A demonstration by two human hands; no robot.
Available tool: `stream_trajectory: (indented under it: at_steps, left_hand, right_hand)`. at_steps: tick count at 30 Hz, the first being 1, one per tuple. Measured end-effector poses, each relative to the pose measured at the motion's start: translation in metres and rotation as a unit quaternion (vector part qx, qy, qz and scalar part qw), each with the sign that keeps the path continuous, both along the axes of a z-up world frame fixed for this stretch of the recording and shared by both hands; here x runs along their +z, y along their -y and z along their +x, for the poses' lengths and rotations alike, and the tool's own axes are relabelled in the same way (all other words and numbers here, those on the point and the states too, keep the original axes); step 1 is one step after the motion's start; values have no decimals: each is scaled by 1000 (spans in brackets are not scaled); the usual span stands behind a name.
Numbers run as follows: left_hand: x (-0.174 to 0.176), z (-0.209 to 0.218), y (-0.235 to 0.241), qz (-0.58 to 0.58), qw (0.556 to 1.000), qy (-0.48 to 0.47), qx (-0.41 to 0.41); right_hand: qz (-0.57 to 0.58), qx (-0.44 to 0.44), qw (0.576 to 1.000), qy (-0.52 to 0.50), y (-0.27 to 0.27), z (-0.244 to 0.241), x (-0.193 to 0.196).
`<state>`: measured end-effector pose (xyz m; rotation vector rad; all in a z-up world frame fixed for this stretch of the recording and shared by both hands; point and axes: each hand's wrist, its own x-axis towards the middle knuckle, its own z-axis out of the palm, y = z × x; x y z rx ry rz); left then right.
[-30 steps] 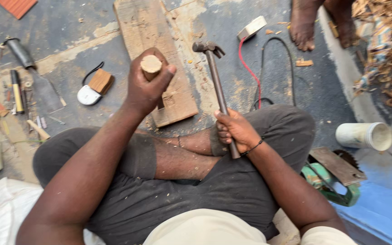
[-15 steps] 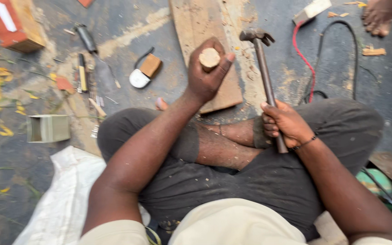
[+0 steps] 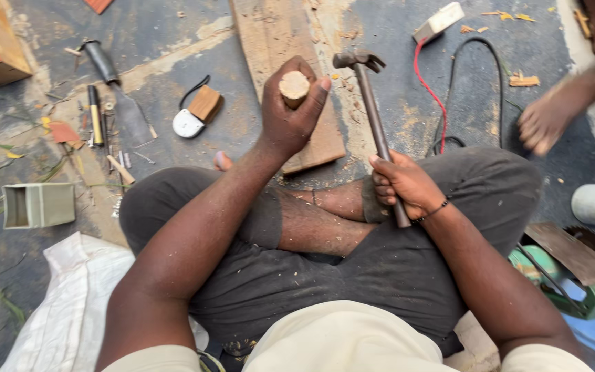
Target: The person sits cross-legged on the floor and uses a hammer and chisel to carve a rectangular piece of wood. They repeatedly strike the chisel to remove wood shavings, occasionally measuring the wood with a tape measure and adjusting the chisel's position to refine the shape.
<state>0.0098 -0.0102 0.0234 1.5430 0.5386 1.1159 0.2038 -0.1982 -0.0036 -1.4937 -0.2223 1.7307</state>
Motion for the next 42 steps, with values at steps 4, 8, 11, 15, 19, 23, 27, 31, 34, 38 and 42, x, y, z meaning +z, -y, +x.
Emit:
stream_trajectory:
  at_steps: [4, 8, 11, 15, 19, 23, 27, 31, 34, 38, 42]
  left_hand:
    - [3, 4, -1, 16, 1000, -24, 2]
    - [6, 6, 0, 26, 998, -50, 7]
    - [7, 7, 0, 35, 997, -67, -1]
    - [9, 10, 1, 29, 997, -66, -21]
    - [11, 11, 3, 33, 996, -85, -9]
    - [10, 15, 4, 30, 996, -88, -18]
    - [8, 18, 6, 41, 994, -91, -35]
    - [5, 22, 6, 66, 992, -92, -48]
    - [8, 23, 7, 86, 991, -91, -40]
    - [10, 24, 6, 102, 990, -91, -30]
    - [9, 22, 12, 84, 993, -77, -40]
  right_hand:
    - [-5, -7, 1000, 1, 0, -1, 2]
    - [3, -5, 1000, -8, 0, -1, 2]
    - [5, -2, 1000, -12, 0, -1, 1]
    - [-6, 0, 1000, -1, -1, -1, 1]
    - [-1, 2, 1000, 8, -1, -4, 6]
    - [47, 8, 996, 68, 2, -7, 20]
    - [175, 21, 944, 278, 16, 0, 37]
    - [332, -32, 891, 310, 20, 13, 52]
    - [373, -75, 863, 333, 14, 20, 78]
    - [470, -108, 839, 252, 7, 28, 122]
    - [449, -59, 833, 318, 6, 34, 153]
